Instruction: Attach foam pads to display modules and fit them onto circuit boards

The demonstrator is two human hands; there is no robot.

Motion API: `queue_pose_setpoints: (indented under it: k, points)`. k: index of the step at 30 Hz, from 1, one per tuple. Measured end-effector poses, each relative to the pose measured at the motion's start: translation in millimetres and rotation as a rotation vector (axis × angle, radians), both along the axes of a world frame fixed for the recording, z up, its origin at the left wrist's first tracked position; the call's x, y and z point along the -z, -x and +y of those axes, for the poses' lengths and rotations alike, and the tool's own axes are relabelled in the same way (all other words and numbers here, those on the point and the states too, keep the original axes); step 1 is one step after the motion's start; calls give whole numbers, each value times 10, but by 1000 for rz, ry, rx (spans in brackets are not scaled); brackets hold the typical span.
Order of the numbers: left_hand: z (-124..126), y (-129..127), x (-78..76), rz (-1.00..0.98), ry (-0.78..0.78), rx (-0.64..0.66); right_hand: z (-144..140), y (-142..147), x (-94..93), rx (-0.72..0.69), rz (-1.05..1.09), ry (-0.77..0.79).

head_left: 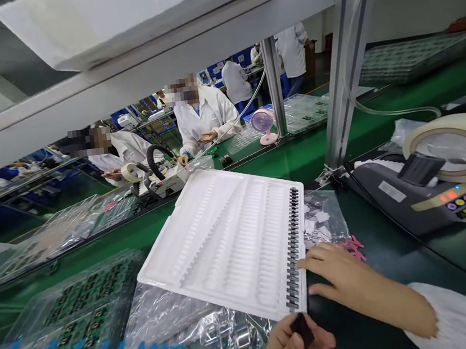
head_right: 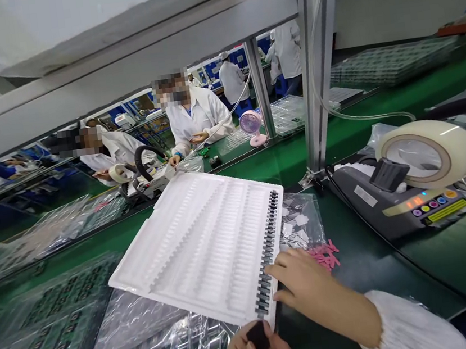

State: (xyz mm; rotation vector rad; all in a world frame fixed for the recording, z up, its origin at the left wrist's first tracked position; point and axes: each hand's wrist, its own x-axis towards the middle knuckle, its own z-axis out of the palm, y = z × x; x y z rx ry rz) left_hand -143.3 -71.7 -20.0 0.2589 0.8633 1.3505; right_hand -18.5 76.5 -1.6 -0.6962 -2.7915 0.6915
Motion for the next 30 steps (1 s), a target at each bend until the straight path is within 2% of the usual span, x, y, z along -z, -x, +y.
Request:
queue_pose_setpoints:
  k: [3,7,13,18,24,30]
  points:
    - [-19,116,-99,74,32,-120,-40,297,115,68,-82,-158]
    - [-12,181,-107,172,130,-153,-150,514,232,134,-83,-218]
    - [-1,194,-21,414,189,-93,-169,497,308,160,-54,-247]
    - [-45,160,-78,490,266,-90,-176,410,336,165,-11,-212]
    - [-63,98,-154,446,235,-244,-218,304,446,189,27,-161]
    - [-69,177,-81,419,172,-530,-306,276,520,192,69,-147]
